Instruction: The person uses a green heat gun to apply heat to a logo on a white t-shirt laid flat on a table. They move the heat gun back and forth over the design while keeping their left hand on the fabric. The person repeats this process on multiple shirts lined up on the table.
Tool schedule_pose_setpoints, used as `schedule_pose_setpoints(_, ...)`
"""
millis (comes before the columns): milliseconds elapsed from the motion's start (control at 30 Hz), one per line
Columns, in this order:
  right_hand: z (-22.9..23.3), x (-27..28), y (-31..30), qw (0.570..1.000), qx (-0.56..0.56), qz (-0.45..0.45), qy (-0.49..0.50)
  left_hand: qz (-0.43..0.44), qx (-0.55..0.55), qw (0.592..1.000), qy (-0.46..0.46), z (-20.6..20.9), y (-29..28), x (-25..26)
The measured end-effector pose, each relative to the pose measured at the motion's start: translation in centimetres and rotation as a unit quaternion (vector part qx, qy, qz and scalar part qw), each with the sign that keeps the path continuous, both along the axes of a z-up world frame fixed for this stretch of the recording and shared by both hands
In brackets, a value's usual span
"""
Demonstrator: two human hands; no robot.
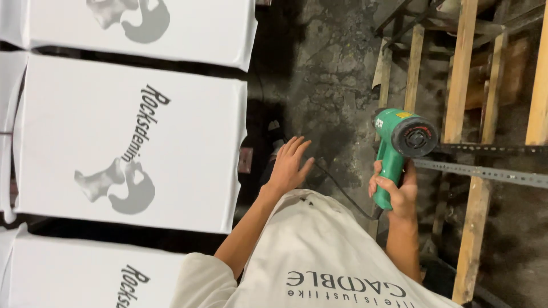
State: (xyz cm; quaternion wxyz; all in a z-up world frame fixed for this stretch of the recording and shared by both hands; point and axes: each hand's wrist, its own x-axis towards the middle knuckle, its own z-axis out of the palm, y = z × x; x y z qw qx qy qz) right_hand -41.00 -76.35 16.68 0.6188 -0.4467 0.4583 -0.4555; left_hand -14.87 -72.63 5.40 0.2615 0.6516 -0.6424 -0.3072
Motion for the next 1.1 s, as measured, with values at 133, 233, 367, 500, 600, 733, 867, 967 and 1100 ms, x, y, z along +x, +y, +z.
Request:
schedule_pose_setpoints(133, 0.2, 4.8, -7.6, 1.000, 0.007, -0.011, -0.021, 0.006, -0.055, 0.998, 0.001, 3.2, -9.1, 2.4)
schedule_pose_setpoints(233, 1.8, 9.3, -14.0, 0.999, 0.034, -0.013, -0.006, 0.006, -0.085, 0.996, 0.017, 4.7, -16.3, 4.5)
schedule_pose_setpoints(367, 2.0, 13.5, -22.4, 0.998, 0.032, -0.005, -0.057, -0.005, -0.101, 0.994, 0.051, 7.0, -24.6, 7.0)
schedule_pose_setpoints(500, 0.8, 16.1, -32.0, 0.997, 0.030, 0.011, -0.072, 0.000, -0.124, 0.991, 0.052, 7.9, -34.1, 8.9)
schedule_pose_setpoints(600, 0.0, 17.7, -39.8, 0.996, 0.033, 0.033, -0.078, 0.018, -0.128, 0.990, 0.051, 7.7, -41.7, 10.1)
schedule_pose_setpoints(733, -2.9, 17.9, -51.6, 0.994, 0.039, 0.066, -0.084, 0.045, -0.124, 0.990, 0.044, 7.2, -53.2, 10.7)
schedule_pose_setpoints(867, -4.2, 17.8, -64.0, 0.991, 0.038, 0.107, -0.076, 0.076, -0.095, 0.992, 0.031, 7.5, -65.2, 11.3)
schedule_pose_setpoints(967, -3.4, 17.3, -72.6, 0.987, 0.047, 0.142, -0.053, 0.108, -0.074, 0.991, 0.040, 9.1, -72.6, 11.4)
schedule_pose_setpoints(1100, -1.4, 18.8, -81.6, 0.982, 0.054, 0.173, -0.055, 0.137, -0.070, 0.988, 0.029, 10.1, -80.1, 12.6)
